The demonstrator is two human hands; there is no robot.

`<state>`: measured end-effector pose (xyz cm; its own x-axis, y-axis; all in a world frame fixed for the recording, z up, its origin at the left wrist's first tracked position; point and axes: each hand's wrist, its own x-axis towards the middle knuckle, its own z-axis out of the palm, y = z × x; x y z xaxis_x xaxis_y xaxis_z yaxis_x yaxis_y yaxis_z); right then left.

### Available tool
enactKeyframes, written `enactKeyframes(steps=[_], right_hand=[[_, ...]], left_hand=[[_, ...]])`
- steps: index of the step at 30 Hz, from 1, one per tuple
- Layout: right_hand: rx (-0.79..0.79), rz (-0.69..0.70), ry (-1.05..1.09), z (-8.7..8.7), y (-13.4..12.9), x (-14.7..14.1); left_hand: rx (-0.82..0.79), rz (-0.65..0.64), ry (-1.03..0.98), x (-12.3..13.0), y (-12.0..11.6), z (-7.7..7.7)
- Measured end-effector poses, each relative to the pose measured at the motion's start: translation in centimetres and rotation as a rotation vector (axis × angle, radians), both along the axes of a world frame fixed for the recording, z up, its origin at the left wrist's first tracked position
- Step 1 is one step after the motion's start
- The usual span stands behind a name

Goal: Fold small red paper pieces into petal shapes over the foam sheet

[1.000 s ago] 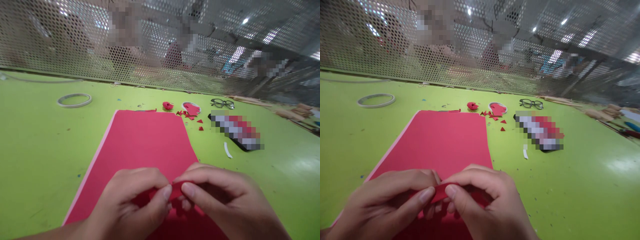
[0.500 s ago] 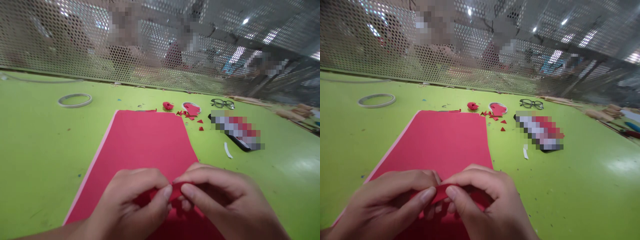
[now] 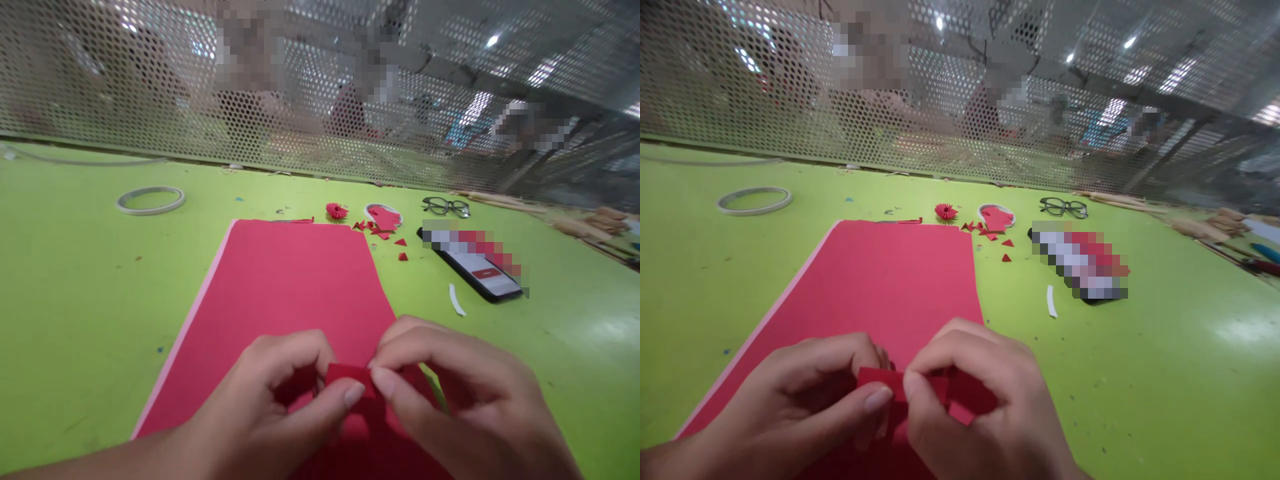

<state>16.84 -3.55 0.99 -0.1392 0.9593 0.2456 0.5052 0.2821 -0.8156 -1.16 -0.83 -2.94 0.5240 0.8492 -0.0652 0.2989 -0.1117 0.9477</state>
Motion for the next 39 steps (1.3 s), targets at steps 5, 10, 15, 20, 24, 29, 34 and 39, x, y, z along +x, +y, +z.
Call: enactKeyframes(steps=[5,10,15,20,24,29,34,39], right_hand=[[-0.044,0.0,0.042,0.0,-0.2,0.0],[-0.077,0.004,0.057,0.2,-0.5,-0.1],[-0.102,-0.013,0.069,0.3,-0.2,-0.1],[-0.114,0.0,0.067,0.1,-0.2,-0.4],[-0.085,-0.031,0.061,-0.1,-0.5,-0.7],[-0.062,-0.045,0.046,-0.2,-0.5,-0.7],[-0.123,-0.118,0.12,-0.1,-0.5,-1.1],[-0.284,-0.154,0.249,-0.6,-0.5,-1.7]], left_hand=[[0.0,-0.109,-0.027,-0.3,0.2,1.2],[0.122,-0.113,-0.036,-0.6,0.3,1.4],[0.107,-0.098,-0.03,-0.3,0.1,0.9],[0.03,-0.102,-0.038,0.0,0.2,1.0],[0.102,-0.154,0.014,-0.4,0.3,1.4],[0.074,-0.158,0.05,-0.5,0.2,1.6],[-0.18,-0.08,-0.072,0.2,0.0,1.1],[-0.206,0.032,-0.183,0.4,-0.1,0.9]])
